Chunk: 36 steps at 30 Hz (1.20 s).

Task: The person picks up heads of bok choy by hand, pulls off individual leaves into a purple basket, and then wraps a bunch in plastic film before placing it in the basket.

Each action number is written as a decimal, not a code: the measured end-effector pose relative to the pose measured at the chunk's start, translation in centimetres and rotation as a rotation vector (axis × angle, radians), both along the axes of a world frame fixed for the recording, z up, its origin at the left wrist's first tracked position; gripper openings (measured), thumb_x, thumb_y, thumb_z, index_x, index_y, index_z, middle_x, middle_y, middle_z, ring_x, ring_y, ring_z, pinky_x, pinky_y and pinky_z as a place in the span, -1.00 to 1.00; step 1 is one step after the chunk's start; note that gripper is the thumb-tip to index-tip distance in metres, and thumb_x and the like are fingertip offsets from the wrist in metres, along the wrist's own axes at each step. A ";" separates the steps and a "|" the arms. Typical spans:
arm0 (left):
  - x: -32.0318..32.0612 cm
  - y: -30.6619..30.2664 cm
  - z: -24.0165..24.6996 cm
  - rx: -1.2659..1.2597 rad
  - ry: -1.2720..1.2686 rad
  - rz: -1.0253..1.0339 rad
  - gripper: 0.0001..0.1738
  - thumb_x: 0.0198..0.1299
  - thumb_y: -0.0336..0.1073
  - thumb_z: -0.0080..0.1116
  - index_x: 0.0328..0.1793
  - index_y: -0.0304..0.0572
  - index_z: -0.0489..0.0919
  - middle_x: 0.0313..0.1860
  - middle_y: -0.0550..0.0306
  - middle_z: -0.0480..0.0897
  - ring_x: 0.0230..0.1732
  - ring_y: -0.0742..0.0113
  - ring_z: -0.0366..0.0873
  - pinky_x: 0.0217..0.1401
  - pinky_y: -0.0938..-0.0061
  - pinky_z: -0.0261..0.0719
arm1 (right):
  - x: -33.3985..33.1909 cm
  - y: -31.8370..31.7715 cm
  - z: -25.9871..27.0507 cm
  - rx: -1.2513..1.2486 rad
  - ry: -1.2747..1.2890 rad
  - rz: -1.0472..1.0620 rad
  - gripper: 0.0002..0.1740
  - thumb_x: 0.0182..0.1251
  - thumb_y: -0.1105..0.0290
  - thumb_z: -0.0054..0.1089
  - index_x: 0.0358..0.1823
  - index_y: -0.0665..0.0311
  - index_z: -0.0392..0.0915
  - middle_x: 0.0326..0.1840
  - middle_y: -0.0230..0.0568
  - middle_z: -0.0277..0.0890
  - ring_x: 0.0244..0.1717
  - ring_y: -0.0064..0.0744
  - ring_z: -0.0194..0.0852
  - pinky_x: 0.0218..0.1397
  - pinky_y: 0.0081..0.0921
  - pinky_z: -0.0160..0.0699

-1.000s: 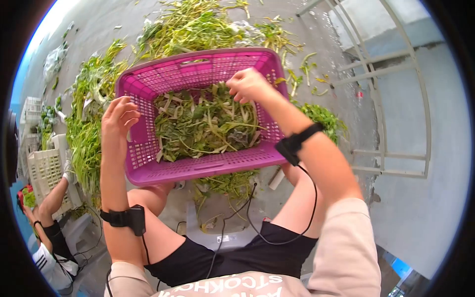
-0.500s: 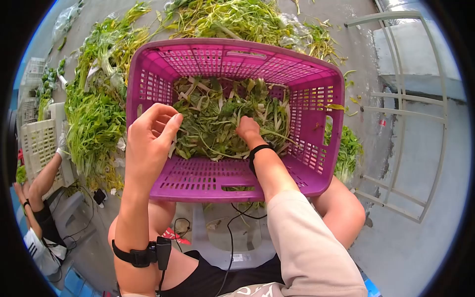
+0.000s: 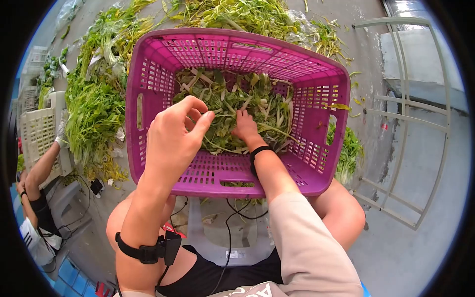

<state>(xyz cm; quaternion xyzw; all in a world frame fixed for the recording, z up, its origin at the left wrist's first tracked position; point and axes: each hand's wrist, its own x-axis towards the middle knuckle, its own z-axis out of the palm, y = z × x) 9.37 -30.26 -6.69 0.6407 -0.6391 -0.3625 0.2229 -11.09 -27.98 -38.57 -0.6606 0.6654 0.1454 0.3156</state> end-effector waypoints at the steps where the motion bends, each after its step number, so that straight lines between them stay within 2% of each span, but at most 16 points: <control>1: -0.2 0.1 -0.2 -0.012 -0.016 -0.003 -0.80 0.23 -0.22 0.32 -0.19 -0.20 0.66 -0.44 0.08 0.68 -0.46 0.24 0.65 -0.35 0.35 0.56 | 0.0 0.3 -0.9 -0.033 -0.046 -0.045 0.06 -0.03 0.21 0.59 0.50 0.21 0.14 0.35 0.02 0.33 0.31 0.17 0.38 0.30 -0.11 0.55; 4: -0.2 0.1 -0.1 -0.026 -0.045 -0.024 -0.80 0.23 -0.21 0.33 -0.19 -0.19 0.66 -0.47 0.08 0.67 -0.48 0.24 0.65 -0.35 0.33 0.55 | -0.1 -0.3 -1.1 -0.034 -0.145 -0.150 -0.10 0.02 0.33 0.51 0.43 0.26 0.26 0.32 0.05 0.38 0.24 0.18 0.45 0.27 -0.14 0.56; 7: 0.2 -0.1 -0.1 -0.015 -0.049 -0.016 -0.79 0.24 -0.20 0.32 -0.18 -0.19 0.66 -0.48 0.06 0.68 -0.49 0.23 0.65 -0.34 0.34 0.55 | -1.7 -2.1 0.1 0.301 -0.325 -0.240 -0.15 0.13 0.34 0.45 0.47 0.29 0.29 0.44 0.04 0.37 0.35 0.05 0.43 0.27 -0.11 0.51; 8: 0.4 -0.3 -0.1 -0.018 -0.044 -0.014 -0.79 0.24 -0.20 0.32 -0.18 -0.19 0.66 -0.48 0.06 0.68 -0.49 0.23 0.65 -0.34 0.34 0.55 | -2.4 -2.2 0.3 0.298 -0.320 -0.239 -0.15 0.13 0.34 0.45 0.47 0.29 0.29 0.44 0.04 0.37 0.35 0.05 0.43 0.27 -0.11 0.51; 10: 0.8 -0.7 0.0 -0.004 -0.048 -0.006 -0.78 0.26 -0.19 0.30 -0.17 -0.20 0.67 -0.48 0.05 0.69 -0.49 0.24 0.65 -0.34 0.35 0.55 | -2.7 -3.2 5.2 0.522 -0.616 -0.625 -0.17 0.18 0.29 0.45 0.48 0.30 0.31 0.39 0.00 0.44 0.41 -0.06 0.38 0.27 -0.06 0.46; 11: 0.9 -0.9 0.4 0.042 -0.019 0.021 -0.76 0.27 -0.17 0.30 -0.16 -0.20 0.68 -0.47 0.05 0.70 -0.48 0.24 0.65 -0.32 0.35 0.56 | -3.0 -3.7 8.2 0.529 -0.711 -0.662 -0.31 0.24 0.33 0.40 0.40 0.33 0.40 0.26 -0.02 0.54 0.42 -0.15 0.35 0.24 -0.06 0.45; 14: 1.1 -1.1 0.1 -0.008 -0.038 0.030 -0.75 0.27 -0.17 0.29 -0.15 -0.21 0.69 -0.47 0.05 0.71 -0.46 0.24 0.65 -0.29 0.34 0.56 | -4.2 -4.5 14.7 0.537 -0.845 -0.711 -0.40 0.28 0.40 0.34 0.34 0.36 0.43 0.13 -0.05 0.61 0.30 -0.22 0.47 0.22 -0.16 0.48; 15: 1.0 -1.3 0.8 0.064 -0.029 0.036 -0.76 0.27 -0.15 0.26 -0.17 -0.17 0.67 -0.36 0.03 0.73 -0.26 -0.04 0.71 -0.16 0.14 0.60 | -5.1 -4.2 15.9 0.527 -1.000 -0.739 -0.48 0.30 0.43 0.29 0.29 0.36 0.46 0.02 -0.14 0.67 0.15 -0.30 0.58 0.21 -0.22 0.52; 18: 0.5 -1.1 1.3 0.034 0.004 0.064 -0.76 0.28 -0.15 0.26 -0.16 -0.17 0.67 -0.33 0.04 0.74 -0.26 -0.01 0.71 -0.15 0.16 0.60 | -5.6 -3.3 23.6 0.453 -1.182 -0.735 -0.49 0.29 0.44 0.30 0.27 0.36 0.47 0.02 -0.19 0.68 0.04 -0.35 0.65 0.20 -0.29 0.56; 22: -1.3 -0.1 2.9 0.021 0.225 0.072 -0.75 0.28 -0.19 0.28 -0.25 -0.26 0.69 -0.48 0.07 0.70 -0.44 0.22 0.68 -0.32 0.32 0.55 | -6.1 -0.8 32.4 0.335 -1.410 -0.797 -0.51 0.31 0.48 0.25 0.27 0.36 0.46 0.02 -0.14 0.67 0.00 -0.37 0.68 0.04 -0.32 0.73; 24: -2.3 0.6 2.5 0.130 0.514 0.040 -0.70 0.32 -0.20 0.28 -0.34 -0.32 0.69 -0.59 0.20 0.65 -0.51 0.55 0.55 -0.44 0.46 0.45 | -5.9 1.2 35.3 0.277 -1.502 -0.825 -0.50 0.34 0.48 0.22 0.31 0.35 0.43 0.02 -0.12 0.67 -0.02 -0.34 0.69 0.01 -0.33 0.76; 26: -3.6 1.3 2.6 0.248 0.722 -0.016 -0.67 0.33 -0.21 0.26 -0.41 -0.33 0.69 -0.58 0.23 0.66 -0.50 0.58 0.53 -0.40 0.50 0.44 | -5.9 3.0 36.1 0.230 -1.579 -0.856 -0.48 0.34 0.47 0.22 0.33 0.35 0.42 0.02 -0.11 0.67 -0.02 -0.33 0.69 0.01 -0.34 0.76; 27: -4.2 1.6 2.1 0.237 0.695 -0.019 -0.62 0.34 -0.17 0.26 -0.43 -0.34 0.71 -0.58 0.24 0.67 -0.50 0.57 0.53 -0.35 0.53 0.45 | -6.1 3.6 36.0 0.240 -1.617 -0.877 -0.47 0.35 0.47 0.22 0.34 0.35 0.40 0.05 -0.11 0.65 0.02 -0.34 0.67 0.07 -0.33 0.74; 32: -6.9 2.9 1.0 0.254 0.867 0.015 -0.70 0.24 -0.29 0.12 -0.12 -0.33 0.77 -0.12 0.13 0.78 -0.14 0.55 0.56 -0.02 0.56 0.44 | -5.5 4.1 33.8 0.065 -1.697 -0.918 -0.45 0.29 0.49 0.31 0.31 0.35 0.41 0.12 -0.20 0.61 0.13 -0.42 0.60 0.15 -0.37 0.65; 34: -7.5 3.1 1.1 0.408 0.881 0.054 -0.60 0.31 -0.13 0.18 0.09 -0.26 0.71 -0.09 0.20 0.74 -0.15 0.54 0.57 0.01 0.54 0.45 | -5.4 3.4 33.8 0.020 -1.590 -0.833 -0.46 0.27 0.50 0.36 0.28 0.33 0.44 0.08 -0.26 0.62 0.11 -0.49 0.59 0.15 -0.45 0.60; 36: -7.5 2.8 -0.1 0.493 0.953 0.088 -0.60 0.30 -0.11 0.25 0.15 -0.18 0.63 -0.01 0.25 0.70 0.01 0.48 0.60 0.10 0.53 0.47 | -5.2 3.2 33.6 0.051 -1.524 -0.758 -0.46 0.28 0.51 0.35 0.29 0.32 0.44 0.10 -0.27 0.61 0.12 -0.50 0.58 0.19 -0.43 0.58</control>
